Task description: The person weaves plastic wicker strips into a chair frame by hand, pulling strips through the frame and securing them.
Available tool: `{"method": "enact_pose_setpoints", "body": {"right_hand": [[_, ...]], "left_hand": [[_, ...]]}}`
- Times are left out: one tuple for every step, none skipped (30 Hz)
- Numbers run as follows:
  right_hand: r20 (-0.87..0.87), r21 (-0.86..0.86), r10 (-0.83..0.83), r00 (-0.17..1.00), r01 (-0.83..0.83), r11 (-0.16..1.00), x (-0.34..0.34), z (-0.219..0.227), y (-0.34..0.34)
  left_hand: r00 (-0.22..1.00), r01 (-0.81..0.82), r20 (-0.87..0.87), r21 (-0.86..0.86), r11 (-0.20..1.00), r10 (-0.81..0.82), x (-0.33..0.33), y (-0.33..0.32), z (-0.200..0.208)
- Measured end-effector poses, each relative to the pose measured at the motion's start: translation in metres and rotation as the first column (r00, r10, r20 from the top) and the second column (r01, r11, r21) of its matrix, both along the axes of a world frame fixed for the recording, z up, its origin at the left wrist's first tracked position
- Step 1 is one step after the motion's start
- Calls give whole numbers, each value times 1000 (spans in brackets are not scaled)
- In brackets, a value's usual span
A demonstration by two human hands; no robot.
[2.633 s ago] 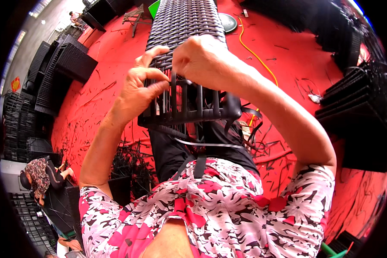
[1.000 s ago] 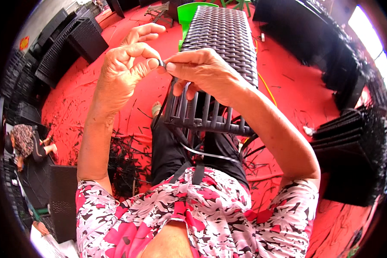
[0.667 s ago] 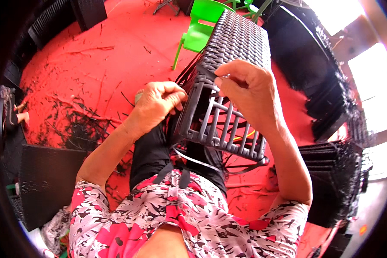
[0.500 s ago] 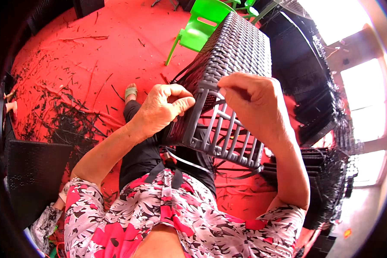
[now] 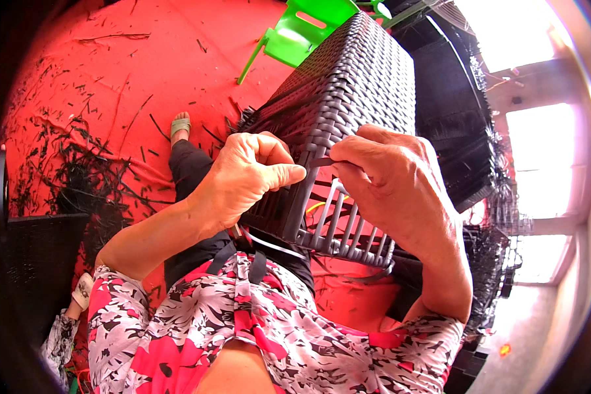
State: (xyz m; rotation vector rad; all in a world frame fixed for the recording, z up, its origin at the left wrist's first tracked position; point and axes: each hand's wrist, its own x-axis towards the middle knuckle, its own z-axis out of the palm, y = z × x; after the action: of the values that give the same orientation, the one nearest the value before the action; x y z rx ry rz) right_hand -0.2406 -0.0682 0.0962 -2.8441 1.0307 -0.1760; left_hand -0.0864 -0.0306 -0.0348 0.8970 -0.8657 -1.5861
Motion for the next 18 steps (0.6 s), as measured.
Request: {"method": "enact_pose_setpoints", "body": {"right_hand": [[-1, -11, -1, 1000, 1, 1000, 0, -2, 0], [-2, -22, -2, 1000, 2, 1000, 0, -3, 0], [-5, -27, -2, 1000, 2, 1000, 1, -3, 0], [-7, -31, -2, 1000, 1, 1000, 2, -3, 0], [-9, -35, -1, 1000, 1, 999, 2, -3, 0], [-13, -39, 0, 1000, -1, 999, 2, -3, 1], [-17, -43, 2, 1000, -3, 999, 2, -4, 0], [-21, -46, 5, 1000, -6, 999, 2, -4, 0], [-35, -30, -1, 999, 0, 1000, 3, -4, 0], [-48, -14, -5, 999, 5, 1000, 3, -5, 0], [-61, 2, -9, 998, 9, 1000, 4, -6, -1], [-56, 45, -35, 998, 38, 998, 7, -8, 0], [-61, 51, -20, 998, 23, 998, 9, -12, -1], [-65, 57, -4, 998, 8, 998, 10, -16, -3], [-69, 62, 11, 998, -7, 998, 11, -19, -5], [-81, 47, 16, 997, -12, 999, 12, -23, -7], [-57, 66, 6, 998, -2, 998, 12, -23, -6], [-34, 88, 1, 999, 2, 996, 12, -24, -5]], "left_hand": [[1000, 5, -3, 5, 1000, -5, -1, -1, 0], [999, 21, -50, 30, 999, -19, -1, -1, -2], [995, 33, -95, 54, 998, -28, -2, -2, -3], [990, 46, -140, 77, 996, -35, -2, -2, -4], [982, 51, -186, 80, 995, -36, -2, -2, -5], [972, 61, -231, 84, 995, -40, -2, -2, -8], [960, 70, -276, 87, 994, -44, -2, -1, -9], [951, 59, -308, 84, 995, -31, -3, -1, -9], [941, 49, -338, 80, 996, -20, -4, 0, -10], [930, 39, -367, 77, 996, -8, -4, 1, -10], [922, 58, -387, 80, 995, -23, -3, 2, -10], [913, 77, -406, 83, 994, -37, -1, 2, -10], [904, 95, -425, 85, 992, -50, 0, 2, -10], [906, 93, -420, 72, 993, -54, 0, 1, -11], [908, 91, -414, 58, 994, -59, -1, -1, -12], [910, 90, -409, 43, 995, -65, -2, -2, -14], [929, 47, -369, 28, 998, -33, -4, -3, -17], [944, -1, -330, 13, 1000, 6, -6, -5, -21]]}}
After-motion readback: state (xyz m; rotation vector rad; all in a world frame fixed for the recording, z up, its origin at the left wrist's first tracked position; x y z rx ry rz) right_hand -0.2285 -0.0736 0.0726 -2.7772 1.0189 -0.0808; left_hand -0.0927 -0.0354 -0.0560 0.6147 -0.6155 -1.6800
